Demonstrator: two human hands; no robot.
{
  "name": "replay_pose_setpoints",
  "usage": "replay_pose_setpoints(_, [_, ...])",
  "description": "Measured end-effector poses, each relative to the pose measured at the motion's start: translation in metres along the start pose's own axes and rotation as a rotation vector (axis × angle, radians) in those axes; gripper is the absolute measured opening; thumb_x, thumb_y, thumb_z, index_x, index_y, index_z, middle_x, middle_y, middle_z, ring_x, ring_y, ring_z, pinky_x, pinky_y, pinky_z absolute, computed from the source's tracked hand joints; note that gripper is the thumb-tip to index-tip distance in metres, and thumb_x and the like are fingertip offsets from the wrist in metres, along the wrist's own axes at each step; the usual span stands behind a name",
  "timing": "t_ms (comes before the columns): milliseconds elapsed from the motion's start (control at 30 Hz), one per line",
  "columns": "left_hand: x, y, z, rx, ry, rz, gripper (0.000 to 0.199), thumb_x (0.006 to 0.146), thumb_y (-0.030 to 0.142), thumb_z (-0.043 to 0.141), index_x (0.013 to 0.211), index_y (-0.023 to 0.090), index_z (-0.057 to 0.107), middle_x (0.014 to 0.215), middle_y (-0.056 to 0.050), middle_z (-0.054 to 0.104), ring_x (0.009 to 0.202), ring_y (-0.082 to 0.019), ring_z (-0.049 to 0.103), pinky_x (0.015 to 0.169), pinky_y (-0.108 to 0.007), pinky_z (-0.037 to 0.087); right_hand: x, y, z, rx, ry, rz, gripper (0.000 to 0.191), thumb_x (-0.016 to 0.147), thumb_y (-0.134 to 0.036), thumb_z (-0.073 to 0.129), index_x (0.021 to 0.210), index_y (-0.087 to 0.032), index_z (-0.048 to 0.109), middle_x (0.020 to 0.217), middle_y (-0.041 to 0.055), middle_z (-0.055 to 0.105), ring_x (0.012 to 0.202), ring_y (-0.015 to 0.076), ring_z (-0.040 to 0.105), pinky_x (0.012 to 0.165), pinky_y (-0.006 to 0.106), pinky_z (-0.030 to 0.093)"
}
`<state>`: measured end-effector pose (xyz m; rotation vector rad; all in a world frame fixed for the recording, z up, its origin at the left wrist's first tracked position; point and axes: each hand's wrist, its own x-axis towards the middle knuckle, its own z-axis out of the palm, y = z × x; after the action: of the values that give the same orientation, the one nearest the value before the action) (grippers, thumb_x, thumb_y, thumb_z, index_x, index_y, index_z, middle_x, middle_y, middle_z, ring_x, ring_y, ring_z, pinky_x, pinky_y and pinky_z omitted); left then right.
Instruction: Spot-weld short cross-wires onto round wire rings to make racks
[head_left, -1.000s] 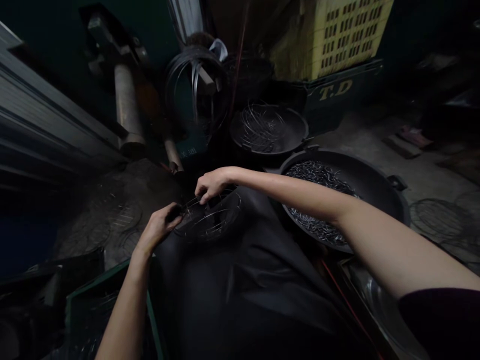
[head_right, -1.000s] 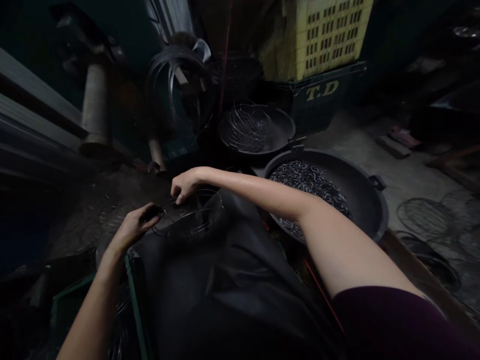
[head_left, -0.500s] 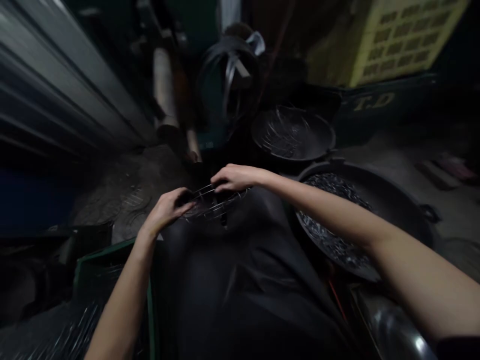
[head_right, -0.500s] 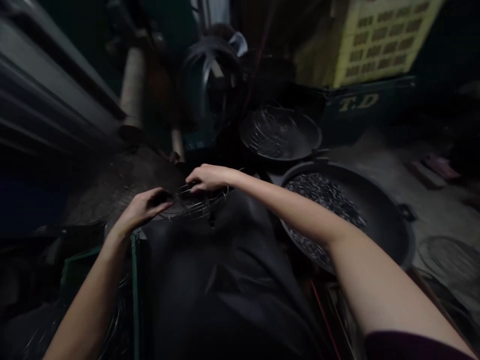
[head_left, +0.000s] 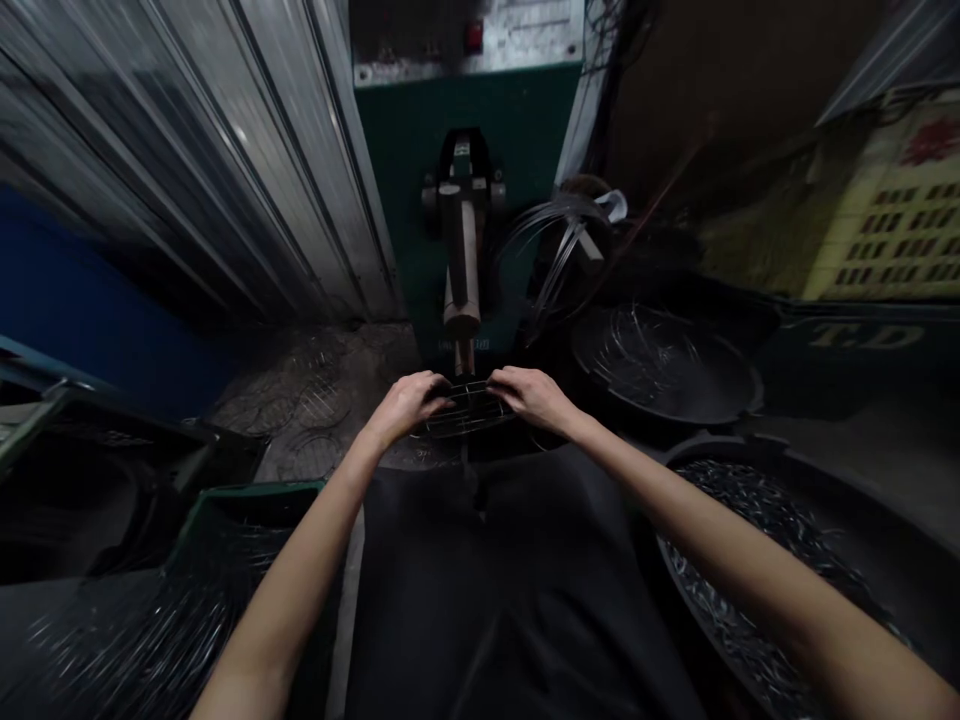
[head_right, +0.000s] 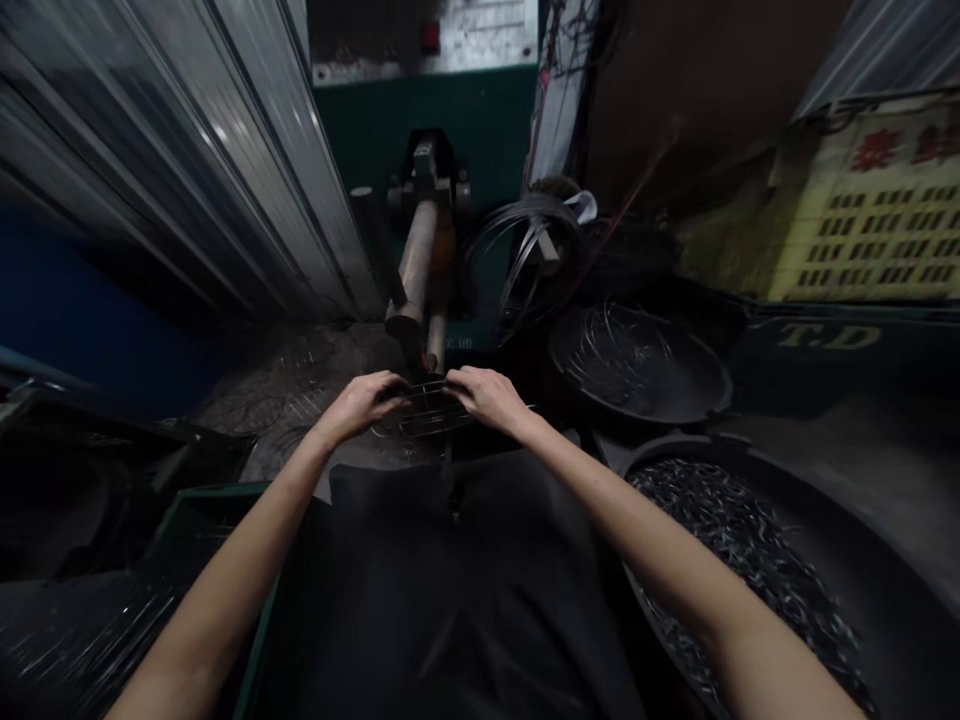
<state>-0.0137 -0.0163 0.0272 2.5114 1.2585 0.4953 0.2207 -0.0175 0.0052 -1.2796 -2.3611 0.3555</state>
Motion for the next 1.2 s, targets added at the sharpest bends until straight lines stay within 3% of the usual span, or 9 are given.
replay_pose_setpoints(200, [0.015,-0.007,-0.003,-0.049,-0.032,-0.026,0.02,0.079,0.027,0.062,0.095,0.015,0.062,0.092,-0.005,0.067,0.085,-0.017,0.062,0.075,-0.025,0.045,0.005,0.006,0.004,-0.014,0.05,0.008,0.02,0.091,-0.033,0.043,0.089,-0.021,0.059,0.078,0.0013,0.057,0.069,0.0122,0.052,0.058,0.022,0.031])
replay_pose_setpoints(500, [0.012,-0.009,-0.005,-0.097,-0.03,-0.034,0.023,0.078,0.031,0.062,0.096,0.015,0.062,0.093,-0.005,0.067,0.087,-0.017,0.062,0.076,-0.024,0.045,0.007,0.006,0.004,-0.027,0.067,-0.018,0.021,0.091,-0.035,0.043,0.089,-0.022,0.059,0.079,0.0012,0.057,0.07,0.0122,0.053,0.059,0.022,0.033])
replay_pose_setpoints(733, [0.026,-0.021,-0.007,-0.128,-0.054,-0.061,0.026,0.076,0.032,0.062,0.097,0.017,0.063,0.094,-0.004,0.068,0.087,-0.017,0.062,0.077,-0.025,0.045,0.018,0.01,0.005,-0.033,0.076,0.001,0.022,0.091,-0.035,0.043,0.091,-0.021,0.06,0.082,0.0018,0.059,0.072,0.0125,0.054,0.061,0.022,0.036])
replay_pose_setpoints(1100, [0.032,-0.025,-0.007,-0.172,-0.106,-0.097,0.029,0.075,0.037,0.061,0.094,0.015,0.063,0.087,-0.003,0.067,0.079,-0.017,0.061,0.068,-0.023,0.044,0.024,0.008,0.001,0.043,0.063,0.015,0.021,0.089,-0.034,0.046,0.091,-0.021,0.062,0.081,0.0022,0.06,0.073,0.0131,0.054,0.064,0.022,0.037])
replay_pose_setpoints(1200, [0.035,-0.025,-0.007,-0.175,-0.116,-0.116,0.03,0.074,0.038,0.061,0.092,0.015,0.063,0.086,-0.003,0.067,0.08,-0.017,0.06,0.069,-0.023,0.043,0.016,0.018,-0.003,0.138,0.176,0.053,0.022,0.088,-0.033,0.047,0.1,-0.02,0.059,0.089,0.0038,0.06,0.076,0.0135,0.054,0.07,0.023,0.04])
